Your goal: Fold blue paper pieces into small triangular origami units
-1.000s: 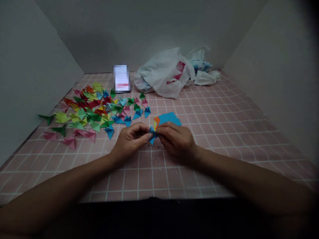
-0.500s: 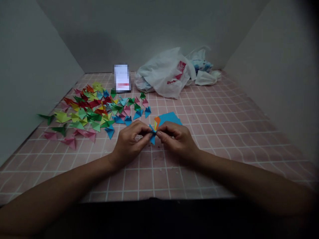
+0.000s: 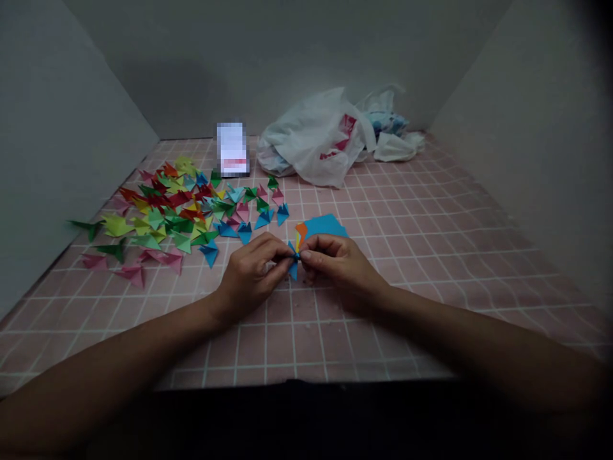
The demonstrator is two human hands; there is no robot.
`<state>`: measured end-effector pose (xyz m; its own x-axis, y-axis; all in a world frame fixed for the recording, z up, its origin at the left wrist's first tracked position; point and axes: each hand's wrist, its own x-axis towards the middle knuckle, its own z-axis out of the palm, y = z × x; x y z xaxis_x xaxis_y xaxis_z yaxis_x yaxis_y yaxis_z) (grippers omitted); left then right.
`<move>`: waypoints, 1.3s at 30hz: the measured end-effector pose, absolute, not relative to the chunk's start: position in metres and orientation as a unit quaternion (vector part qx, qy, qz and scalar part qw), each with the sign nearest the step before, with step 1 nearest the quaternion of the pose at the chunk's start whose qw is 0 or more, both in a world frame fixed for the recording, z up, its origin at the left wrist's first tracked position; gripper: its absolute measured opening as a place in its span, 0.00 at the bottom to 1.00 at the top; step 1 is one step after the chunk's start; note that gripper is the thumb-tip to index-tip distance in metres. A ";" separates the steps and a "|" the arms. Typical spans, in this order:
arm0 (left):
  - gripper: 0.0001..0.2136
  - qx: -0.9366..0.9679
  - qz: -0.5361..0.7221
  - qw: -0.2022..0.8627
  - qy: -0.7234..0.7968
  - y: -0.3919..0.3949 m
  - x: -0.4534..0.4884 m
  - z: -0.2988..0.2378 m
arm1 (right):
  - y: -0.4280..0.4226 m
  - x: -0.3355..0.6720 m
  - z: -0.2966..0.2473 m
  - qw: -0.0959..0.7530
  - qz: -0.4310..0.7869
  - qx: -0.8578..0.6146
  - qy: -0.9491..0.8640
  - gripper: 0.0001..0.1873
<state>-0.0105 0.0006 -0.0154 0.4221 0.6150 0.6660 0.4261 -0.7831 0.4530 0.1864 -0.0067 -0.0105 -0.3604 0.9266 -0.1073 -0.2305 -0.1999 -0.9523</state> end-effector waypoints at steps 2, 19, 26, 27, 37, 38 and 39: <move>0.04 0.838 0.435 0.107 0.312 0.000 -0.011 -0.015 | -0.007 0.186 -0.010 0.422 0.689 -0.371 -0.457 0.13; 0.03 0.806 0.443 0.196 0.341 -0.001 -0.010 -0.011 | -0.004 0.186 -0.012 0.402 0.739 -0.338 -0.422 0.12; 0.03 0.799 0.447 0.214 0.341 -0.002 -0.010 -0.010 | -0.006 0.186 -0.010 0.407 0.713 -0.347 -0.453 0.16; 0.03 0.798 0.446 0.217 0.343 -0.002 -0.010 -0.010 | -0.007 0.185 -0.009 0.406 0.711 -0.349 -0.455 0.16; 0.03 0.802 0.447 0.217 0.332 -0.001 -0.010 -0.010 | -0.007 0.187 -0.009 0.414 0.662 -0.367 -0.506 0.12; 0.02 0.804 0.447 0.210 0.332 -0.001 -0.010 -0.010 | -0.007 0.187 -0.009 0.414 0.662 -0.363 -0.508 0.12; 0.02 0.805 0.448 0.201 0.333 -0.001 -0.010 -0.010 | -0.007 0.187 -0.009 0.415 0.664 -0.358 -0.509 0.12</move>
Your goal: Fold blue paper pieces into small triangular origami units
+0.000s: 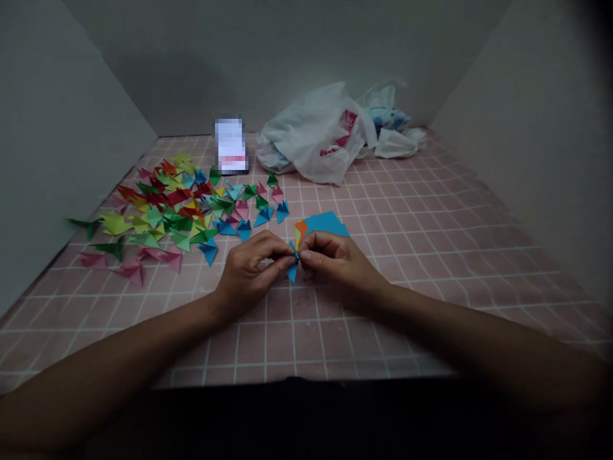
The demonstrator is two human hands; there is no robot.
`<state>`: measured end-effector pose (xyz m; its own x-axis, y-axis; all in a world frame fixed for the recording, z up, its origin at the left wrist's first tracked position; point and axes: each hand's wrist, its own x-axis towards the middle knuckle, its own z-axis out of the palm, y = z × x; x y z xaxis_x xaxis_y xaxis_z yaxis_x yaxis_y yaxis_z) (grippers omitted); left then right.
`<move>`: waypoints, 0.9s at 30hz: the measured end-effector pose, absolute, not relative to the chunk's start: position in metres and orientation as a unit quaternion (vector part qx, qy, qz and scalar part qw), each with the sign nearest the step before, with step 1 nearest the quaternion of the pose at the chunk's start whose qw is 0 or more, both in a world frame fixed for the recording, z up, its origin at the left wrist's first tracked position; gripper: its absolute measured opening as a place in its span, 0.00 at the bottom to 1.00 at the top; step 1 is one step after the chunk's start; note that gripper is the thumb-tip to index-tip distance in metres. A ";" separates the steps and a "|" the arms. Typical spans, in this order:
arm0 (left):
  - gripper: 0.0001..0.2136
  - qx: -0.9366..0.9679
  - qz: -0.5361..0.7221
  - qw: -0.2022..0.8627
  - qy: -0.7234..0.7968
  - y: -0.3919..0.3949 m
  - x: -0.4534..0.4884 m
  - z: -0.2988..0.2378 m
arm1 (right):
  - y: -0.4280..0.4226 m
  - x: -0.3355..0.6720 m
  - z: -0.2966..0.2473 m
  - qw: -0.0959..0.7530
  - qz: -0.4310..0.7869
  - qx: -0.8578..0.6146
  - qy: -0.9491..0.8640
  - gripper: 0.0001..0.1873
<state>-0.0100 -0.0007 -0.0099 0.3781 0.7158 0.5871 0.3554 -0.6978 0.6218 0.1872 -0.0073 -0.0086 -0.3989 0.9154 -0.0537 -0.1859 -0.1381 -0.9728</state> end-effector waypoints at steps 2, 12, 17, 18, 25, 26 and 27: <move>0.03 0.809 0.450 0.182 0.332 0.000 -0.010 -0.011 | -0.008 0.187 -0.008 0.416 0.665 -0.352 -0.510 0.13; 0.03 0.826 0.449 0.134 0.313 -0.001 -0.011 -0.014 | -0.007 0.187 -0.009 0.404 0.685 -0.382 -0.472 0.14; 0.03 0.815 0.453 0.171 0.317 0.001 -0.011 -0.013 | -0.005 0.186 -0.011 0.402 0.703 -0.369 -0.456 0.16; 0.03 0.811 0.453 0.180 0.322 0.001 -0.011 -0.013 | -0.005 0.185 -0.011 0.405 0.702 -0.367 -0.457 0.16; 0.03 0.782 0.453 0.257 0.342 0.001 -0.011 -0.012 | -0.002 0.186 -0.011 0.406 0.670 -0.372 -0.498 0.13; 0.03 0.778 0.452 0.270 0.344 0.001 -0.011 -0.012 | -0.002 0.186 -0.010 0.405 0.656 -0.374 -0.516 0.12; 0.04 0.773 0.449 0.284 0.347 0.001 -0.011 -0.012 | -0.002 0.187 -0.010 0.403 0.643 -0.374 -0.533 0.11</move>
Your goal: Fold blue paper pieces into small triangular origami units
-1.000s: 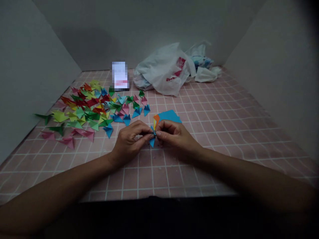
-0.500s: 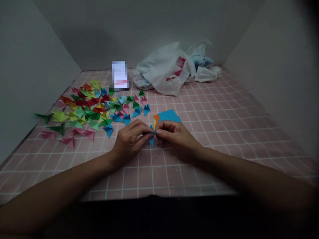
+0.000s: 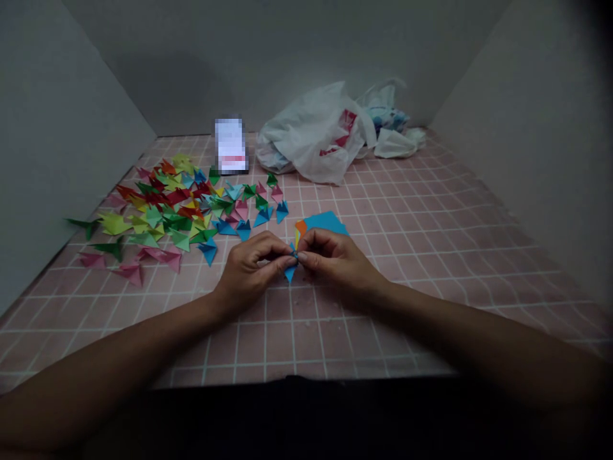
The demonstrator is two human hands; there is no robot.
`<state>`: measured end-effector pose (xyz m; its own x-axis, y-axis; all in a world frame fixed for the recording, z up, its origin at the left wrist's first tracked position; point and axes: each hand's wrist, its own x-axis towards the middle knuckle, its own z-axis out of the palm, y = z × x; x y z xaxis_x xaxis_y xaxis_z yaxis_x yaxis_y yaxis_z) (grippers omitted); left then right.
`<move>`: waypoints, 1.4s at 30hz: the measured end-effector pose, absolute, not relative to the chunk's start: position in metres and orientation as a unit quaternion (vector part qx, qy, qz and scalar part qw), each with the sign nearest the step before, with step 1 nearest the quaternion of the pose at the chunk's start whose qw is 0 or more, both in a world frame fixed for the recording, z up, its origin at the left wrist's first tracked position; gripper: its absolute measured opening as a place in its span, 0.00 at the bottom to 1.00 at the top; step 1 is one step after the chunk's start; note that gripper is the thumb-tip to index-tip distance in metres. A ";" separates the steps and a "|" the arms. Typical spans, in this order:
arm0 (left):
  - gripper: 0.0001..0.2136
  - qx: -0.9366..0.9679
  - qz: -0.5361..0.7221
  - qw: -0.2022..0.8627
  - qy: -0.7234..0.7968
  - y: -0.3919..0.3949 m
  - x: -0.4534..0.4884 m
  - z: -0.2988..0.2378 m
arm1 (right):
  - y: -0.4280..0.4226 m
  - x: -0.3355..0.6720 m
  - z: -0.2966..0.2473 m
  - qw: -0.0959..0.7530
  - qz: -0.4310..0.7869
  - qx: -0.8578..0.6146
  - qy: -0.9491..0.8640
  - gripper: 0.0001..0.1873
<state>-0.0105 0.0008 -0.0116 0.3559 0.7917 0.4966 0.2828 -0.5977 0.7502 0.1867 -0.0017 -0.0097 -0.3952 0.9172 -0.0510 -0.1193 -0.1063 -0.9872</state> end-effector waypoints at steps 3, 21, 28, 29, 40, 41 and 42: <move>0.05 0.760 0.435 0.321 0.361 0.000 -0.011 -0.011 | -0.001 0.188 -0.009 0.398 0.613 -0.366 -0.576 0.09; 0.07 0.627 0.437 0.471 0.440 0.000 -0.007 -0.006 | -0.003 0.186 -0.015 0.391 0.634 -0.357 -0.564 0.10; 0.05 0.604 0.446 0.511 0.419 0.002 -0.006 -0.012 | -0.001 0.185 -0.019 0.418 0.633 -0.359 -0.544 0.09; 0.06 0.604 0.447 0.514 0.413 0.002 -0.006 -0.013 | 0.000 0.185 -0.020 0.428 0.627 -0.357 -0.544 0.09; 0.03 0.678 0.458 0.396 0.417 0.003 -0.009 -0.018 | 0.004 0.190 -0.018 0.430 0.468 -0.361 -0.682 0.02; 0.03 0.681 0.458 0.391 0.416 0.003 -0.009 -0.018 | 0.004 0.190 -0.018 0.427 0.454 -0.363 -0.693 0.01; 0.03 0.685 0.456 0.388 0.415 0.003 -0.009 -0.017 | 0.003 0.190 -0.017 0.424 0.441 -0.365 -0.702 0.01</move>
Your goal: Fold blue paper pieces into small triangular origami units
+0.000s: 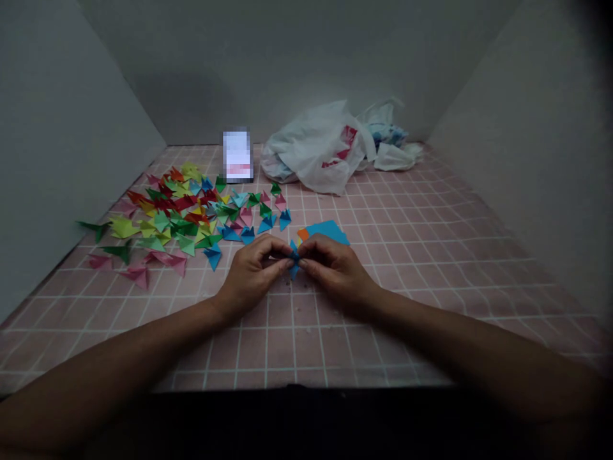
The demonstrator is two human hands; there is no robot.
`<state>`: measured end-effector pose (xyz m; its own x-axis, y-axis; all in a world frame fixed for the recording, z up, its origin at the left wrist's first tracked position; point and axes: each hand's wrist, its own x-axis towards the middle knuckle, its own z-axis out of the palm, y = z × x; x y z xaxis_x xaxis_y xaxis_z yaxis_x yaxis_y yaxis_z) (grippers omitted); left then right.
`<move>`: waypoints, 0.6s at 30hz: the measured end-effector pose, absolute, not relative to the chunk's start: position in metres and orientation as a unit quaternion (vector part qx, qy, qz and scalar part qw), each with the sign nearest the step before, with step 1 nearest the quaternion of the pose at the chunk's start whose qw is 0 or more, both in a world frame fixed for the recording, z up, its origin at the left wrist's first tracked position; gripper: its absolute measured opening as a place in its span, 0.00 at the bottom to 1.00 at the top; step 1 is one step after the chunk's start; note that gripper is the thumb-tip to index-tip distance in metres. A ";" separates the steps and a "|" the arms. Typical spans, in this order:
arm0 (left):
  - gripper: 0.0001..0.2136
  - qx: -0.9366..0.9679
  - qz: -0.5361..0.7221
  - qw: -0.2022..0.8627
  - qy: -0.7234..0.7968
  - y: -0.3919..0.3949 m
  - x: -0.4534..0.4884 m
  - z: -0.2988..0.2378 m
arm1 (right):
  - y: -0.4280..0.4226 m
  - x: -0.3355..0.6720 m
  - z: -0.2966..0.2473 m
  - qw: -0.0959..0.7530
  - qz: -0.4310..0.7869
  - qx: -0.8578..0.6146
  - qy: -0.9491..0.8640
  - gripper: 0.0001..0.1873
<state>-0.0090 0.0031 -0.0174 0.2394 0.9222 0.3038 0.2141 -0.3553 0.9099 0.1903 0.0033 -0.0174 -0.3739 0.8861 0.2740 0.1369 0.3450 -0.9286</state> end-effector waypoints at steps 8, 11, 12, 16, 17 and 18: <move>0.02 0.681 0.466 0.391 0.408 0.003 -0.009 -0.015 | 0.002 0.190 -0.017 0.410 0.484 -0.373 -0.678 0.01; 0.02 0.680 0.473 0.389 0.403 0.004 -0.009 -0.017 | 0.002 0.190 -0.018 0.412 0.498 -0.372 -0.667 0.01; 0.02 0.682 0.475 0.387 0.400 0.005 -0.009 -0.017 | 0.002 0.190 -0.019 0.409 0.504 -0.372 -0.663 0.01; 0.01 0.692 0.471 0.384 0.389 0.006 -0.010 -0.018 | 0.002 0.190 -0.019 0.395 0.547 -0.373 -0.636 0.05; 0.01 0.692 0.468 0.386 0.390 0.006 -0.010 -0.017 | 0.002 0.190 -0.020 0.395 0.557 -0.370 -0.630 0.06; 0.01 0.691 0.467 0.389 0.392 0.006 -0.010 -0.017 | 0.003 0.189 -0.020 0.397 0.563 -0.367 -0.625 0.07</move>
<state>-0.0100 0.0057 -0.0167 0.2566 0.9042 0.3415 0.1778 -0.3915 0.9029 0.1895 0.0027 -0.0198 -0.4157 0.9058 0.0824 0.0115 0.0959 -0.9953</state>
